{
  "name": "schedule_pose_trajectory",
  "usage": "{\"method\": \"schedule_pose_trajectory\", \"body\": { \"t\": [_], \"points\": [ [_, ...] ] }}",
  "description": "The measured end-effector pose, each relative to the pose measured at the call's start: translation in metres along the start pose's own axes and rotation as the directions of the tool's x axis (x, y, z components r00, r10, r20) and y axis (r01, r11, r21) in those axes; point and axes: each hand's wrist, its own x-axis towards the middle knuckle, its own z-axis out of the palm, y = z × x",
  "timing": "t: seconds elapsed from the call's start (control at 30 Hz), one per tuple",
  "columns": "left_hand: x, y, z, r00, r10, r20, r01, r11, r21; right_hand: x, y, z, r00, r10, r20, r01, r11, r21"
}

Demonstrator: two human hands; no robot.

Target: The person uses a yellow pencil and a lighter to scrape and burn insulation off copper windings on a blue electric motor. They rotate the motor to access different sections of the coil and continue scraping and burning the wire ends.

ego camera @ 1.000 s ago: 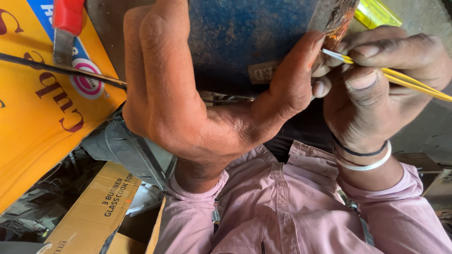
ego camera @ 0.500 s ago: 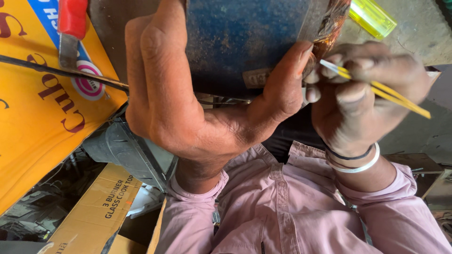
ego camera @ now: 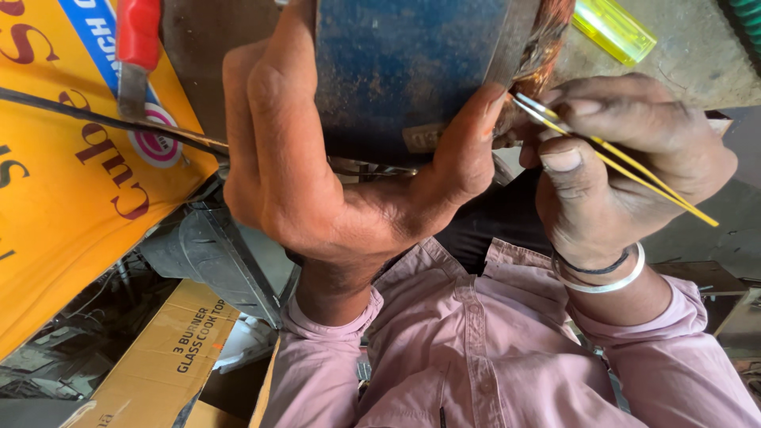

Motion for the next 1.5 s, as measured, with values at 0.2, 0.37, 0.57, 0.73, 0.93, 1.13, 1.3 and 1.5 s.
{"method": "schedule_pose_trajectory", "body": {
  "t": [0.2, 0.37, 0.57, 0.73, 0.93, 1.13, 1.3, 1.5],
  "points": [
    [-0.007, -0.004, 0.002, 0.999, -0.004, -0.052, 0.001, 0.999, -0.052, -0.003, -0.001, 0.002, 1.0, -0.002, 0.017, 0.002, 0.999, -0.04],
    [-0.015, -0.009, 0.002, 0.998, 0.007, -0.065, -0.011, 0.999, -0.052, -0.005, 0.002, 0.01, 0.988, -0.102, 0.119, 0.101, 0.995, 0.016],
    [-0.032, -0.021, 0.003, 0.992, 0.078, -0.096, -0.085, 0.994, -0.07, -0.009, 0.001, 0.002, 0.964, -0.177, 0.2, 0.159, 0.982, 0.1],
    [-0.049, -0.037, 0.007, 0.99, 0.125, -0.072, -0.138, 0.962, -0.237, -0.03, -0.003, 0.003, 0.949, 0.295, 0.108, -0.309, 0.821, 0.48],
    [-0.066, -0.047, 0.019, 0.97, 0.164, -0.182, -0.218, 0.916, -0.337, -0.052, -0.011, -0.005, 0.83, 0.491, 0.264, -0.541, 0.598, 0.591],
    [-0.077, -0.051, 0.017, 0.968, 0.155, -0.198, -0.21, 0.932, -0.294, -0.063, -0.005, 0.003, 0.807, 0.518, 0.283, -0.558, 0.513, 0.652],
    [-0.077, -0.054, 0.014, 0.968, 0.171, -0.184, -0.224, 0.919, -0.325, -0.065, -0.005, 0.005, 0.812, 0.531, 0.241, -0.542, 0.535, 0.649],
    [-0.076, -0.054, 0.008, 0.976, 0.175, -0.129, -0.209, 0.921, -0.328, -0.067, -0.003, 0.007, 0.82, 0.537, 0.197, -0.525, 0.57, 0.631]
  ]
}}
